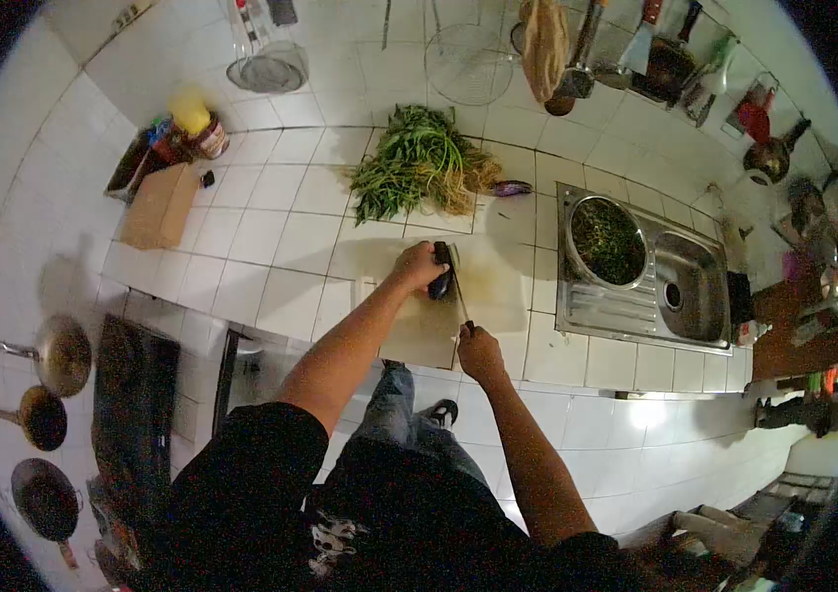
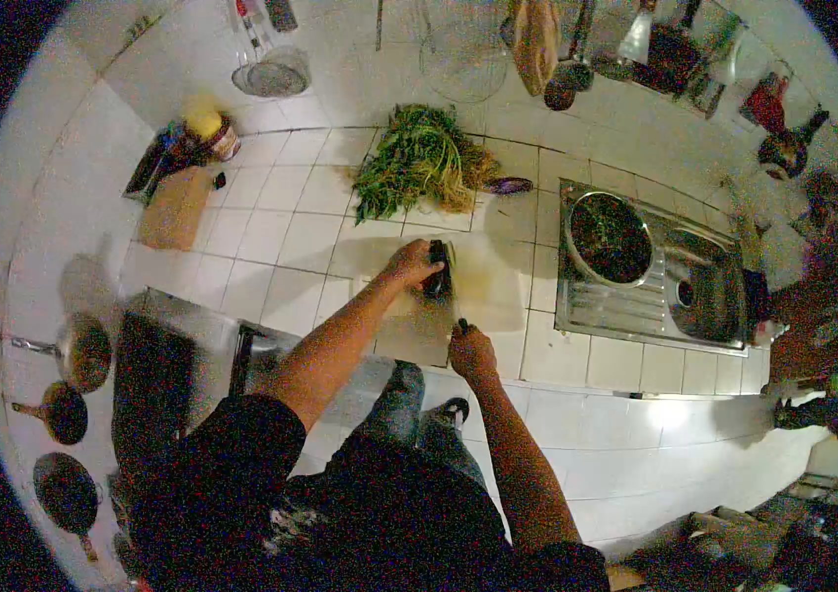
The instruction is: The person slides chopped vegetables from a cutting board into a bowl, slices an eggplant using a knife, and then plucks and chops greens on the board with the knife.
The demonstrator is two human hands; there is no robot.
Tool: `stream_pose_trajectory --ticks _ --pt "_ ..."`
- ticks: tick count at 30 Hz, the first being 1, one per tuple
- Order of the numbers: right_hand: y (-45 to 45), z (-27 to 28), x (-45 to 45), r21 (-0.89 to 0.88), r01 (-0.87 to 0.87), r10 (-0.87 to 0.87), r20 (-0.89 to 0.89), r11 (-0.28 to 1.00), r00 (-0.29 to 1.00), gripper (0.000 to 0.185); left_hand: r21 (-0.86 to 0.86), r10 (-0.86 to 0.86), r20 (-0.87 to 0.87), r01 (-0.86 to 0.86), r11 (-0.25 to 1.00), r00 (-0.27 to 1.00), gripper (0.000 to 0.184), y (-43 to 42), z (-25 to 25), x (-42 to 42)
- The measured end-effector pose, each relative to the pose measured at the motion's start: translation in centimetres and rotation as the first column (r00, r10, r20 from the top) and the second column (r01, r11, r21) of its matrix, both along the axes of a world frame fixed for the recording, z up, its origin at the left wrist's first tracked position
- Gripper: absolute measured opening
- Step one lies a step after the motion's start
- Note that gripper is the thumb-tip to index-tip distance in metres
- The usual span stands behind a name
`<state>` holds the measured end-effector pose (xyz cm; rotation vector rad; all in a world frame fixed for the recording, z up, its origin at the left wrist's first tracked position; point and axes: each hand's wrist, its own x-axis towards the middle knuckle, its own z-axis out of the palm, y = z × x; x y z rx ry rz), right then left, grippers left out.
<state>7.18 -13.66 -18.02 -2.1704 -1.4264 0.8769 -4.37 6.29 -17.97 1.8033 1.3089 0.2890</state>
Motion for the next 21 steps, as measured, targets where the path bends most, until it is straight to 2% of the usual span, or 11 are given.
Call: stream_pose_trajectory --ticks 4,6,7,9,10,12,14,16,17,20,21 --pt "1.2 0.9 0.1 0.13 -0.037 0.033 0.033 0.991 0.999 0.049 0.005 0.029 0.074 -0.029 1.0 0.997 0.047 -0.5 -0.9 -0.6" --pt "4.3 1.1 0.8 0.063 -0.158 0.15 0.122 0.985 0.981 0.025 -0.103 0.055 0.172 -0.038 0.994 0.983 0.046 -0.3 -1.7 -0.6" --pt "4.3 0.9 0.6 0.062 -0.158 0.149 0.126 0.985 0.981 0.025 -0.103 0.055 0.177 -0.037 0.994 0.983 0.046 -0.2 -2.3 -0.7" --pt "5.0 0.5 0.4 0.104 -0.155 0.139 0.149 0.982 0.979 0.024 0.052 0.002 0.019 -0.003 0.999 1.0 0.046 0.1 -2.4 -0.5" --pt "4.9 -3.5 1.0 0.103 -0.239 0.21 0.237 0.965 0.949 0.024 0.105 -0.009 -0.033 0.013 0.994 0.999 0.046 0.1 -2.0 -0.3" --pt "2.2 -2.5 1.2 0.072 -0.236 0.211 0.253 0.969 0.944 0.025 0.111 0.015 -0.096 -0.004 0.994 0.995 0.05 -1.1 0.5 -0.4" --pt "0.7 -0.6 1.2 0.034 -0.247 0.23 0.269 0.968 0.936 0.027 0.133 0.027 -0.02 -0.024 0.991 0.999 0.051 -0.9 -2.4 -0.5" --pt "-0.1 0.8 0.4 -0.047 0.055 -0.048 0.138 0.997 0.989 0.039 0.174 0.014 0.033 -0.019 0.985 0.999 0.054 -0.8 -3.0 -0.8" --pt "-0.2 0.7 0.4 -0.059 0.054 -0.046 0.134 0.997 0.99 0.039 0.163 0.015 0.028 -0.019 0.987 0.999 0.054 -1.2 -3.4 -0.9" --pt "1.4 2.2 0.7 0.122 -0.053 0.044 0.08 0.991 0.996 0.035 0.208 0.053 0.06 -0.065 0.976 0.997 0.053 -1.1 -2.5 -0.6" --pt "1.6 2.8 0.6 0.126 -0.055 0.044 0.082 0.99 0.996 0.035 0.147 0.065 0.035 -0.069 0.987 0.997 0.052 -1.3 -2.1 -0.6"
